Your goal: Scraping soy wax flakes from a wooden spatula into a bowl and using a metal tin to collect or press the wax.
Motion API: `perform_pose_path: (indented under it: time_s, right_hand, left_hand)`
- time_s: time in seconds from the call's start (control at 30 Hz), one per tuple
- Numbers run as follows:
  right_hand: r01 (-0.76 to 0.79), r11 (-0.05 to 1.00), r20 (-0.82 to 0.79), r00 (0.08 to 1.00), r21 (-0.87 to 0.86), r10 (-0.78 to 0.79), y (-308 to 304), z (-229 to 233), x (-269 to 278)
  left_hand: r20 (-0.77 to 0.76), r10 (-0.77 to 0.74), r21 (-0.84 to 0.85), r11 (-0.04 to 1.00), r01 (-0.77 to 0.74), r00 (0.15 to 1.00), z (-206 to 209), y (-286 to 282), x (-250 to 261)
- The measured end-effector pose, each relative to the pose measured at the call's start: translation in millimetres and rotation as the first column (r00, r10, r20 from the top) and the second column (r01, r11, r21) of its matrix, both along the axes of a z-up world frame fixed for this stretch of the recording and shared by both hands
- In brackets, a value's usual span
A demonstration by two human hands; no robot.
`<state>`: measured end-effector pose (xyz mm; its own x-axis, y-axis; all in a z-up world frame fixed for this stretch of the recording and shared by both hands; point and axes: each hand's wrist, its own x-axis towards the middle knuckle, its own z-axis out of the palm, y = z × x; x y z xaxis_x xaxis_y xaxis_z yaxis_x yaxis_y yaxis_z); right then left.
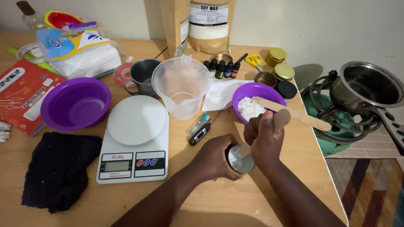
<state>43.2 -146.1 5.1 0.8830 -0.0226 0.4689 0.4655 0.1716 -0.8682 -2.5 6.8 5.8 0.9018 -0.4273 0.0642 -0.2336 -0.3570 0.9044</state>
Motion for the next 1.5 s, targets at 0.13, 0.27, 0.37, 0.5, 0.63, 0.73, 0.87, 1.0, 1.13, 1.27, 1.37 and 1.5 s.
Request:
perform_pose_path:
  time_s: [0.13, 0.27, 0.37, 0.5, 0.63, 0.73, 0.87, 1.0, 1.13, 1.27, 1.37, 1.5]
  right_hand:
    - [-0.061, 0.998, -0.019, 0.998, 0.031, 0.061, -3, -5, 2]
    - [-0.141, 0.988, -0.034, 0.989, 0.057, 0.143, -4, -8, 2]
    - [-0.207, 0.976, -0.037, 0.977, 0.063, 0.210, -6, -11, 3]
    - [-0.294, 0.954, -0.024, 0.955, 0.062, 0.296, -5, -14, 4]
    - [-0.372, 0.918, -0.013, 0.926, 0.140, 0.378, -6, -32, 9]
    - [-0.426, 0.899, -0.022, 0.903, 0.100, 0.430, -1, -24, 3]
    - [-0.652, 0.713, -0.170, 0.696, 0.259, 0.698, 1, -17, -4]
    - [-0.728, 0.563, -0.169, 0.545, 0.390, 0.821, 4, -13, -5]
    - [-0.708, 0.615, -0.184, 0.592, 0.346, 0.785, -8, -16, -1]
    - [-0.519, 0.770, -0.202, 0.764, 0.370, 0.613, -11, -12, -2]
    - [-0.399, 0.843, -0.214, 0.844, 0.361, 0.491, -13, -3, -4]
    - [-0.182, 0.959, -0.220, 0.948, 0.216, 0.229, -3, 20, -17]
  left_hand:
    - [0.001, -0.034, -0.022, 0.999, 0.034, 0.999, -14, -1, 6]
    - [-0.012, -0.078, -0.056, 0.995, 0.077, 0.997, -16, 1, 7]
    - [-0.017, -0.121, -0.053, 0.991, 0.120, 0.993, -9, 4, 6]
    - [-0.032, -0.172, -0.039, 0.985, 0.171, 0.985, -9, 6, 3]
    - [-0.048, -0.244, -0.113, 0.965, 0.238, 0.968, 0, 6, 8]
    - [-0.017, -0.298, -0.048, 0.954, 0.297, 0.954, 2, 7, 8]
    - [-0.100, -0.407, 0.093, 0.905, 0.415, 0.908, -13, 6, 17]
    - [-0.210, -0.483, 0.176, 0.836, 0.519, 0.850, -7, 8, 17]
    - [-0.163, -0.535, 0.028, 0.837, 0.546, 0.829, -27, 11, 23]
    - [-0.027, -0.407, 0.020, 0.913, 0.407, 0.913, -13, 18, 20]
    - [0.104, -0.318, 0.012, 0.948, 0.319, 0.942, -7, 13, 12]
    - [0.038, -0.122, 0.134, 0.984, 0.116, 0.992, -16, -2, 0]
